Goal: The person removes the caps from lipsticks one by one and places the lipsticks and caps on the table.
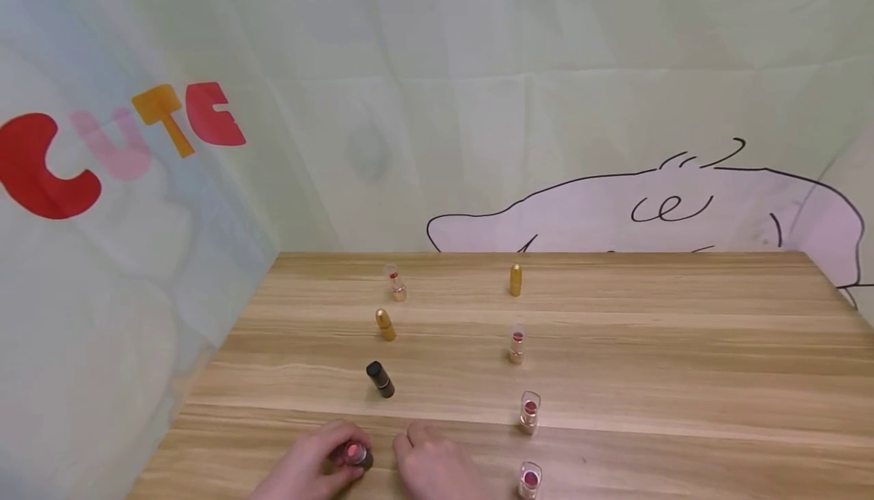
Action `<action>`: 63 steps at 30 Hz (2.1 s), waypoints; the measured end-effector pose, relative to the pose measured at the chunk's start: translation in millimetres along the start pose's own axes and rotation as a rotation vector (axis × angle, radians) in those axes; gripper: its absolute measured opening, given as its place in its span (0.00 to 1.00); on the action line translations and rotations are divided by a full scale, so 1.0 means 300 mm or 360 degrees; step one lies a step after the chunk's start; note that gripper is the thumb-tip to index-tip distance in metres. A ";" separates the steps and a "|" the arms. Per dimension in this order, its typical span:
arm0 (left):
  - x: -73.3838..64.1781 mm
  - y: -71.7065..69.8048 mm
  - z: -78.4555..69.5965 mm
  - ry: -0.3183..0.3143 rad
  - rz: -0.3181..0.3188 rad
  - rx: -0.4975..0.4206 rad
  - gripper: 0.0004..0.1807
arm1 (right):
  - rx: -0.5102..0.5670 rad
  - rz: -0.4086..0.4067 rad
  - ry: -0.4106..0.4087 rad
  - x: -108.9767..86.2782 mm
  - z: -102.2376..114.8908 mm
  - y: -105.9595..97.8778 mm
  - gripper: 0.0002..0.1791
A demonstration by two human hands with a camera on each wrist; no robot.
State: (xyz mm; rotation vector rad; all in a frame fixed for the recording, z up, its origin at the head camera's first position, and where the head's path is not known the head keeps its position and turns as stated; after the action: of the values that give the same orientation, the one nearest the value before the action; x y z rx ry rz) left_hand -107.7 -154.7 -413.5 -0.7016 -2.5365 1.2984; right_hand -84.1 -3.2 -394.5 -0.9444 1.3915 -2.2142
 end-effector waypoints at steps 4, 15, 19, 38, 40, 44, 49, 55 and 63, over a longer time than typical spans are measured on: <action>0.002 0.004 -0.001 0.0015 -0.0012 0.0043 0.12 | -0.0071 -0.0030 -0.0033 -0.002 0.002 0.008 0.10; 0.007 0.022 0.013 0.0018 -0.0006 0.0071 0.13 | 0.0026 0.0171 0.0102 -0.004 -0.011 0.033 0.13; 0.009 0.024 0.013 0.0049 -0.0026 0.0082 0.13 | 0.0081 0.0235 0.0146 -0.005 -0.020 0.045 0.17; 0.008 0.029 0.022 -0.0033 0.0067 -0.0009 0.12 | 0.0150 0.0346 0.0246 -0.009 -0.029 0.073 0.29; 0.009 0.030 0.025 -0.0058 0.0088 -0.0024 0.12 | 0.0151 0.0358 0.0251 -0.009 -0.030 0.075 0.30; 0.010 0.033 0.032 -0.0119 0.0145 -0.0043 0.11 | 0.0129 0.0361 0.0255 -0.009 -0.030 0.080 0.32; 0.012 0.035 0.035 -0.0134 0.0163 -0.0057 0.11 | 0.0109 0.0377 0.0257 -0.006 -0.030 0.082 0.33; 0.009 0.034 0.028 -0.0076 0.0110 -0.0041 0.11 | 0.0119 0.0415 0.0274 -0.004 -0.033 0.088 0.32; 0.005 0.026 0.009 0.0031 -0.0041 0.0079 0.17 | 0.0065 0.0373 0.0281 -0.007 -0.030 0.080 0.30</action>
State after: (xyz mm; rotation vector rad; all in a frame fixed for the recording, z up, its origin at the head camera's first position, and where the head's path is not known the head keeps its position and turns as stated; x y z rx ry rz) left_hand -107.4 -151.9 -421.3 -0.6664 -2.4803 1.3348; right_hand -90.1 -6.8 -419.3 -0.5507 1.4446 -2.1790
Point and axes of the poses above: each hand's wrist, its own x-axis towards the middle knuckle, its own y-axis out of the palm, z = x × y, the point moved 6 cm from there along x, towards the middle knuckle, and after that the axes turned 9 degrees about x, right-handed, at the moved point
